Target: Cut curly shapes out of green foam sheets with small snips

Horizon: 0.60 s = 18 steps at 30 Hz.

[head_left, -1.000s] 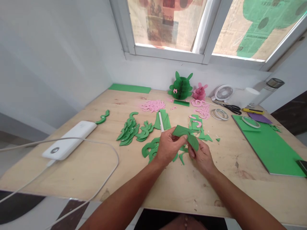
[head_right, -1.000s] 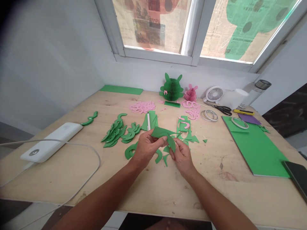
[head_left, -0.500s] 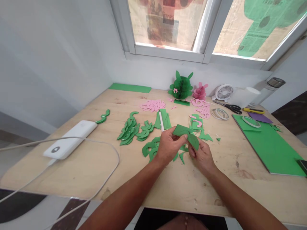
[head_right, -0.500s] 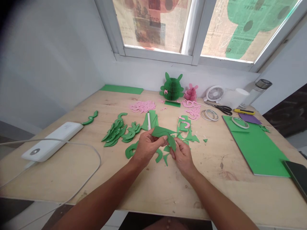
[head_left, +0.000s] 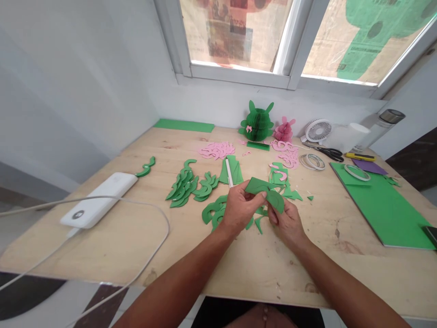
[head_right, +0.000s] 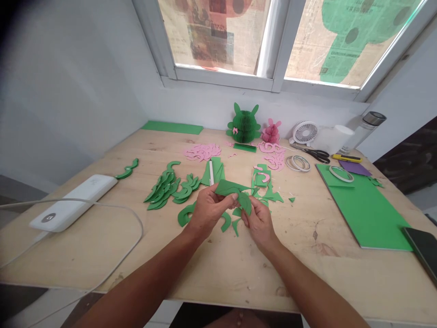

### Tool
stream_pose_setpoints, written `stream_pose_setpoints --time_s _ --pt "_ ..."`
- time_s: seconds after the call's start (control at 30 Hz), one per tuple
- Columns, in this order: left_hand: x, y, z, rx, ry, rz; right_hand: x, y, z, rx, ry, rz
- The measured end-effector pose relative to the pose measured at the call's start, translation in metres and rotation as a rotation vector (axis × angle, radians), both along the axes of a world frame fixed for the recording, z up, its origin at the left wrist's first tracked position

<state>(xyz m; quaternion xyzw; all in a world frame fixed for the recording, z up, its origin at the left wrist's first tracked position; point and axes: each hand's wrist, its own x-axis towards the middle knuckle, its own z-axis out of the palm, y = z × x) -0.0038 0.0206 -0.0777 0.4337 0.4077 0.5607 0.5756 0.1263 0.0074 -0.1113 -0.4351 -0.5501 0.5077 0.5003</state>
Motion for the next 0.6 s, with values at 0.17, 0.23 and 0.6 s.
stream_pose_setpoints --time_s 0.17,0.23,0.6 --pt "0.0000 0.0004 -0.0008 -0.007 -0.003 -0.006 -0.0007 -0.0002 0.0042 -0.011 -0.019 -0.002" --pt "-0.0001 0.0004 -0.0007 -0.006 -0.005 -0.006 -0.0007 -0.0005 0.0041 -0.016 -0.010 0.003" --pt "-0.0017 0.0001 0.0004 -0.003 0.023 0.008 0.0019 0.0007 -0.0010 -0.019 -0.012 0.033"
